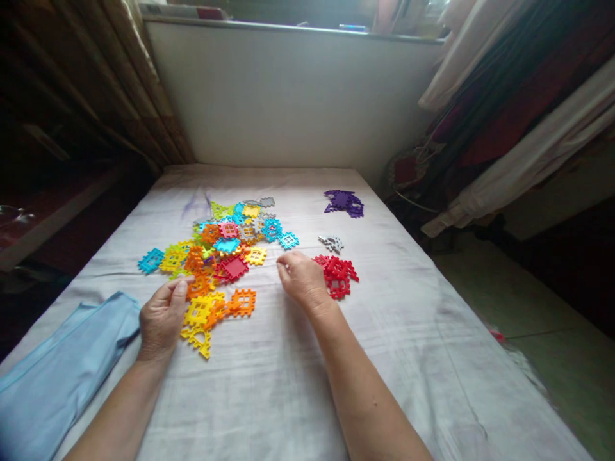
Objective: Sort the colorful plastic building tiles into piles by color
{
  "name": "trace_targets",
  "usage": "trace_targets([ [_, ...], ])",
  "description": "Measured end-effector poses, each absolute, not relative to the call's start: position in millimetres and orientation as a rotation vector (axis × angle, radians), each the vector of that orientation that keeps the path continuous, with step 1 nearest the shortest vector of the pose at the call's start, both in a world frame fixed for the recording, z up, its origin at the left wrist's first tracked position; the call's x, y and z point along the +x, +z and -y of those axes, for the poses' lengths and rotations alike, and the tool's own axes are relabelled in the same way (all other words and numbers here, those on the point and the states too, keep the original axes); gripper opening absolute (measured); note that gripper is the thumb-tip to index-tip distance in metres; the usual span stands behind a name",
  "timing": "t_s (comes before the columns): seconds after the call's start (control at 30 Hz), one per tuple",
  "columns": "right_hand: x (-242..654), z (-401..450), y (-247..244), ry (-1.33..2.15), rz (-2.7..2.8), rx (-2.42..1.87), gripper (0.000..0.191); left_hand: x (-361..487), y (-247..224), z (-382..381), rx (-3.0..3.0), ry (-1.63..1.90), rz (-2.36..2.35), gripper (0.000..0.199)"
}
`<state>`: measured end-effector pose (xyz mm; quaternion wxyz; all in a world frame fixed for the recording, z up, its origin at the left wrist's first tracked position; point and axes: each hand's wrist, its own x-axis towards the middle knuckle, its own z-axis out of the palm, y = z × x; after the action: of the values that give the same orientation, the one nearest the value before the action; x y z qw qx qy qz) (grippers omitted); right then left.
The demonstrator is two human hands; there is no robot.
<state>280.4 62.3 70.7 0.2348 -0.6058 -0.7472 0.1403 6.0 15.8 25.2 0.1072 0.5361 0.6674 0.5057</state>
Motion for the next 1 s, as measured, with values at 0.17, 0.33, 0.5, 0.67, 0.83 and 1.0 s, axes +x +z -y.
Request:
trace_targets([
  [0.17, 215.4, -53.8, 58.7, 0.352, 2.224, -1.539, 0.022, 5.8, 23.8, -16.8, 1.597, 1.495, -1.951, 0.036],
  [0.33, 187.2, -59.0, 59.1, 0.313, 2.218, -1.641, 0.033, 6.1, 24.6, -16.8, 1.614, 1.494, -1.944, 0.035],
  [0.5, 181.6, -61.5, 61.2, 0.279, 2.285, -1.698, 0.030, 6.9, 26.5, -16.3, 1.614, 1.497, -1.936, 0.035],
  [0.67, 186.8, -60.9, 60.6, 0.265, 2.300, -1.648, 0.024, 6.2, 25.4, -16.6, 1.599, 1.515, -1.924, 0.035],
  [0.83, 222.3, -52.6, 65.4, 0.268, 2.098, -1.642, 0.023, 5.3, 23.7, -16.7, 1.588, 1.519, -1.927, 0.036],
  [1.0, 279.8, -38.3, 66.2, 0.270, 1.831, -1.763, 0.023, 5.8, 23.5, -16.6, 1.567, 1.495, -1.944, 0.039],
])
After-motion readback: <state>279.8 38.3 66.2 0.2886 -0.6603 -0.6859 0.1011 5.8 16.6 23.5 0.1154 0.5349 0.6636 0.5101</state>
